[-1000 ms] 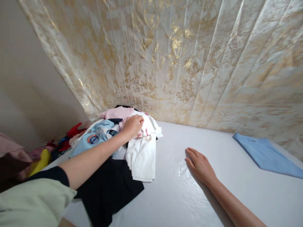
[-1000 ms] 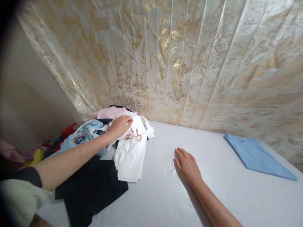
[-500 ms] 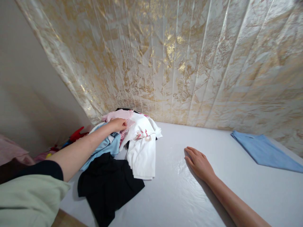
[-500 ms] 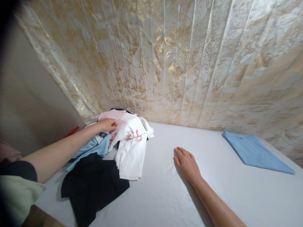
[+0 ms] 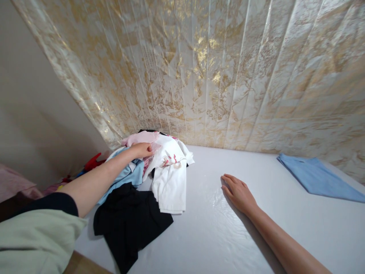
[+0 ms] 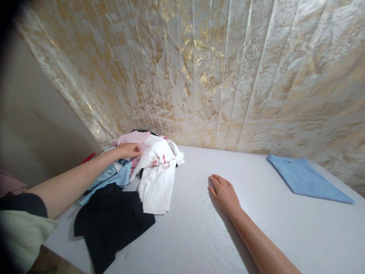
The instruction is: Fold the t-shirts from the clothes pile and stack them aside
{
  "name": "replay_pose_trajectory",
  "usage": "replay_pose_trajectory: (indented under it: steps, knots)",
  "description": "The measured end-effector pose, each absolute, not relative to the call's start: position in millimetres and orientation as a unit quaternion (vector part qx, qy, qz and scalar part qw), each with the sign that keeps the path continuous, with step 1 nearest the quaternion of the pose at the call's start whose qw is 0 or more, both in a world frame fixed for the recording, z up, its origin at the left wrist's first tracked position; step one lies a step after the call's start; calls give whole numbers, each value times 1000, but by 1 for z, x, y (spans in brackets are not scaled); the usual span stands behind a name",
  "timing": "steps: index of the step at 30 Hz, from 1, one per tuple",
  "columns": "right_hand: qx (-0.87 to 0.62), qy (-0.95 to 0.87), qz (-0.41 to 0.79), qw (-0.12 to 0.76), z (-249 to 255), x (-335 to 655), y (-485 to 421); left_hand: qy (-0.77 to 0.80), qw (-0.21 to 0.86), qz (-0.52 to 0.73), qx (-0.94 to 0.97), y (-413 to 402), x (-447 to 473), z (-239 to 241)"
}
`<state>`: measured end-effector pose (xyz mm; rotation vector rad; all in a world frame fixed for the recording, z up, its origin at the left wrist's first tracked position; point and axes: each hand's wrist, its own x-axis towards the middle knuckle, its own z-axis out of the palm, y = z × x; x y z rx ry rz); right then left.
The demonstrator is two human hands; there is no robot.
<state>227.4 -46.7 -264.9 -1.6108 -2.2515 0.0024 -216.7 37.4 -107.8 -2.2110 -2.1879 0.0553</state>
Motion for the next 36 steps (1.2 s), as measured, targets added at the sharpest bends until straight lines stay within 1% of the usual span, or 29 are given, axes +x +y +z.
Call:
replay_pose_trajectory:
  steps: [7,12,16,25,32,36]
  knots:
    - [-568,-800,4,193,-265,227,-46,-699,3,23,-715,38,-217,-110]
    - [-568,-800,1,192,-266,228,-46,-682,-38,20,-730,41,-221,-108]
    - [-566,-801,-2,194,-266,228,-46,-678,-51,17,-733,42,-224,-107]
    - [-569,-801,8,184,-264,228,-47,-680,-49,27,-731,42,-223,-110]
    - [-568,-801,-1,190,-265,228,-46,-673,-58,38,-737,40,-224,-104]
    - [-567,-801,-3,194,-266,228,-46,-681,-30,50,-730,33,-217,-104]
